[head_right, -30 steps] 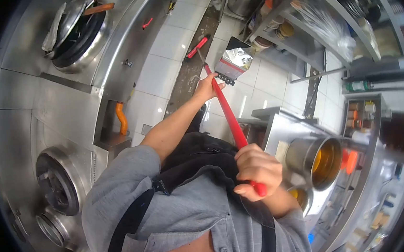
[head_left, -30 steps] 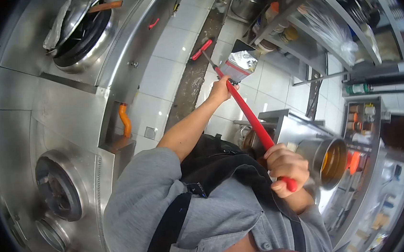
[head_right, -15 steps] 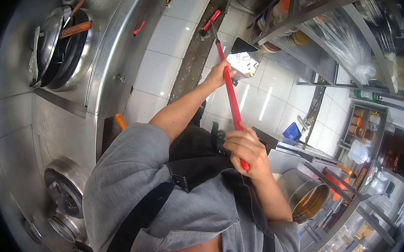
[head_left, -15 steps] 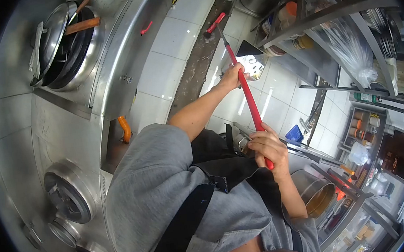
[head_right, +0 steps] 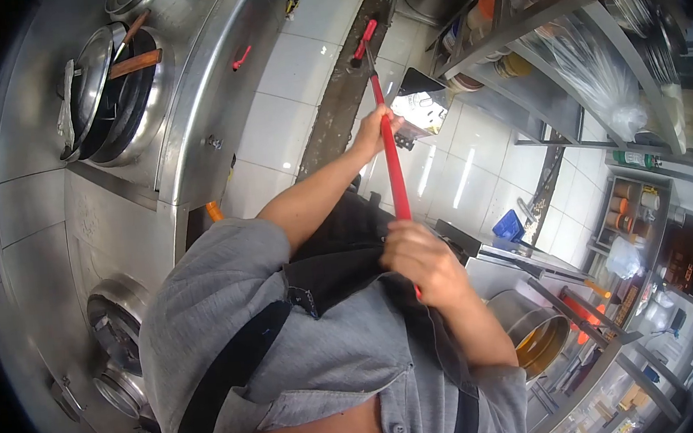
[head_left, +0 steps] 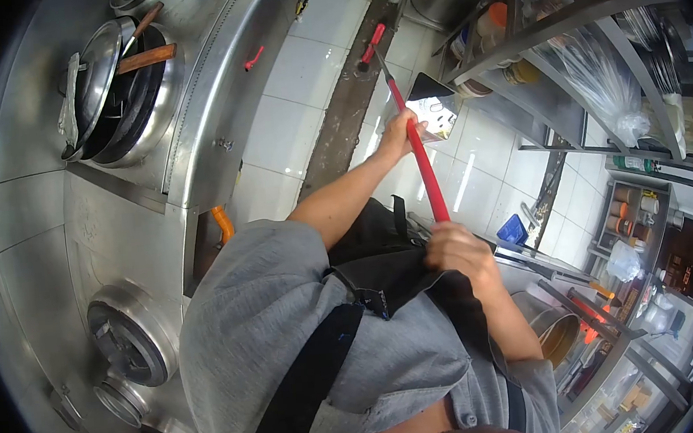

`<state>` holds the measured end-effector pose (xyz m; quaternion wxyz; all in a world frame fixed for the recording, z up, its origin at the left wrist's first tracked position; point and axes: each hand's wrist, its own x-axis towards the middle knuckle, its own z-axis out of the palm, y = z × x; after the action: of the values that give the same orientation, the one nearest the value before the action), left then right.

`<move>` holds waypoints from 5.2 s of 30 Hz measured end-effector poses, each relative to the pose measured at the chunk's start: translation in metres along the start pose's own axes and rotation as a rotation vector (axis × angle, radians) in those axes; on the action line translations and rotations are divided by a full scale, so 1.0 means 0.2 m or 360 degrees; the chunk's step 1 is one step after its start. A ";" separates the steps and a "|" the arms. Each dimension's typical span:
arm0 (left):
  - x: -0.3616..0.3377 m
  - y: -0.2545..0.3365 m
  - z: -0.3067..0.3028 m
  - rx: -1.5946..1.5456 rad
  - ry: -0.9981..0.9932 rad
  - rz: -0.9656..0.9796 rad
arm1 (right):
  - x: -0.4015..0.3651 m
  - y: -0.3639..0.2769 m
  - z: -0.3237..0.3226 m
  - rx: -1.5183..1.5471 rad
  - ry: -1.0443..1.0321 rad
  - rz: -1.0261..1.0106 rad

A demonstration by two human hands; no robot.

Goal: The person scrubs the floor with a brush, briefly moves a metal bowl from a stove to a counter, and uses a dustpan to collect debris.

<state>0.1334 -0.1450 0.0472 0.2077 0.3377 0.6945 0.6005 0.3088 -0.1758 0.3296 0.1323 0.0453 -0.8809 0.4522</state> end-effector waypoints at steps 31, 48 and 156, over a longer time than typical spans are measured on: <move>0.05 0.02 -0.09 -0.0046 0.0028 -0.0101 | 0.11 0.00 0.07 -0.0084 -0.0062 0.0031; 0.08 0.14 -0.08 0.0112 -0.0085 -0.0052 | 0.10 -0.05 -0.01 -0.0097 -0.0040 -0.0019; 0.27 -0.16 -0.15 0.0830 -0.1059 0.0721 | -0.09 0.03 0.10 -0.0013 0.1310 0.0398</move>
<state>0.0697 -0.1285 0.0278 0.1908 0.6952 0.6267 0.2958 0.3212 -0.1894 0.3092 0.4171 -0.2466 -0.7552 0.4416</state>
